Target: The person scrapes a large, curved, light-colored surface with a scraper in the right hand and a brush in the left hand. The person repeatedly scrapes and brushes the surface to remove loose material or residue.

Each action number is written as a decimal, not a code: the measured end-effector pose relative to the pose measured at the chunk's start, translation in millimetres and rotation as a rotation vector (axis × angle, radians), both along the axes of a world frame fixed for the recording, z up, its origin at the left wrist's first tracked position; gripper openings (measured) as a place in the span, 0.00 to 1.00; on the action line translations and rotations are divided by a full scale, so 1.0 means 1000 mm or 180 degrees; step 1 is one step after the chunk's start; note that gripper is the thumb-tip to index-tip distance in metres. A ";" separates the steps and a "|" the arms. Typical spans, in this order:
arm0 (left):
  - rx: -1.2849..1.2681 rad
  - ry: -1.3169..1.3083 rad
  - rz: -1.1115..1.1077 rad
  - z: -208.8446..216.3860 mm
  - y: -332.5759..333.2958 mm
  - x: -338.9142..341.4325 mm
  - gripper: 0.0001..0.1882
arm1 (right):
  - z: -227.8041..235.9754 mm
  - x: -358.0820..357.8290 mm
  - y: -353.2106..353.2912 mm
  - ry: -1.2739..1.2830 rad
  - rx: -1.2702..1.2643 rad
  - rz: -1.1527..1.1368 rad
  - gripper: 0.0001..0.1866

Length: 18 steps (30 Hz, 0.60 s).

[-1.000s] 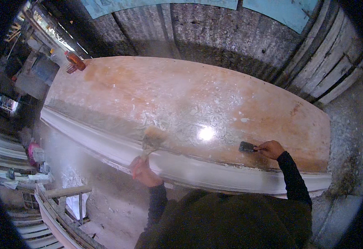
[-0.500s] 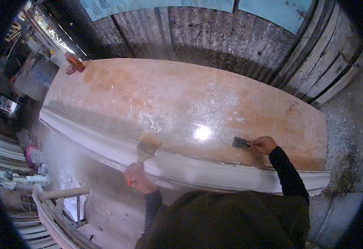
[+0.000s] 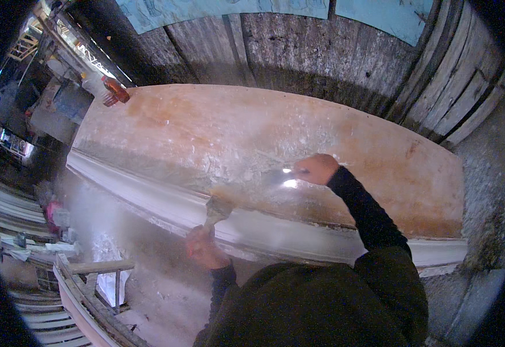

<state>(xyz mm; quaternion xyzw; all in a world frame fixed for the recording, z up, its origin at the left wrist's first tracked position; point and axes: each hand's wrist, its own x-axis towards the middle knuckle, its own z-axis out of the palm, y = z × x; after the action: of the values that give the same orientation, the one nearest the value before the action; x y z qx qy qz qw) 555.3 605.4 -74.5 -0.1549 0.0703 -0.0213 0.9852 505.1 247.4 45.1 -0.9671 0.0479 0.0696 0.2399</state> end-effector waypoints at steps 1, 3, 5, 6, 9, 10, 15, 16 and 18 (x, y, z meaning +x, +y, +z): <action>0.1766 -0.0019 0.0292 0.013 -0.011 -0.002 0.14 | -0.013 -0.019 -0.015 0.0145 -0.0140 0.0036 0.13; 0.1662 0.0137 0.0341 0.012 -0.013 -0.004 0.13 | -0.033 -0.064 -0.038 0.0621 -0.0582 0.0146 0.14; -0.0054 0.0310 0.0125 0.008 -0.010 -0.006 0.11 | -0.048 -0.111 -0.053 0.0819 -0.0559 0.0178 0.14; 0.0104 0.0359 0.0139 0.015 -0.013 -0.008 0.11 | -0.059 -0.134 -0.060 0.0707 -0.0219 0.0127 0.14; 0.4600 0.0291 0.0630 0.074 -0.044 -0.022 0.09 | -0.070 -0.161 -0.048 0.0319 0.0411 -0.0279 0.14; 0.4689 0.0285 0.0636 0.072 -0.039 -0.023 0.08 | -0.073 -0.156 -0.038 0.0327 0.0494 -0.0367 0.15; 0.4303 0.0162 0.0637 0.067 -0.031 -0.025 0.08 | -0.099 -0.042 0.033 -0.0209 0.0414 0.0057 0.15; 0.4549 0.0118 0.0693 0.064 -0.029 -0.025 0.08 | -0.100 -0.010 0.053 -0.0038 0.0257 0.0011 0.14; 0.4699 0.0162 0.0769 0.068 -0.031 -0.025 0.08 | -0.105 0.048 0.086 -0.0185 0.0586 -0.0008 0.12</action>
<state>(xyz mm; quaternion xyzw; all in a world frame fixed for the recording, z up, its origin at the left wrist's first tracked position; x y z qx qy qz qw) 530.6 574.9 -6.5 0.5394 0.0716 0.1433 0.8267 553.3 333.9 -60.0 -0.9425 0.0356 0.0453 0.3291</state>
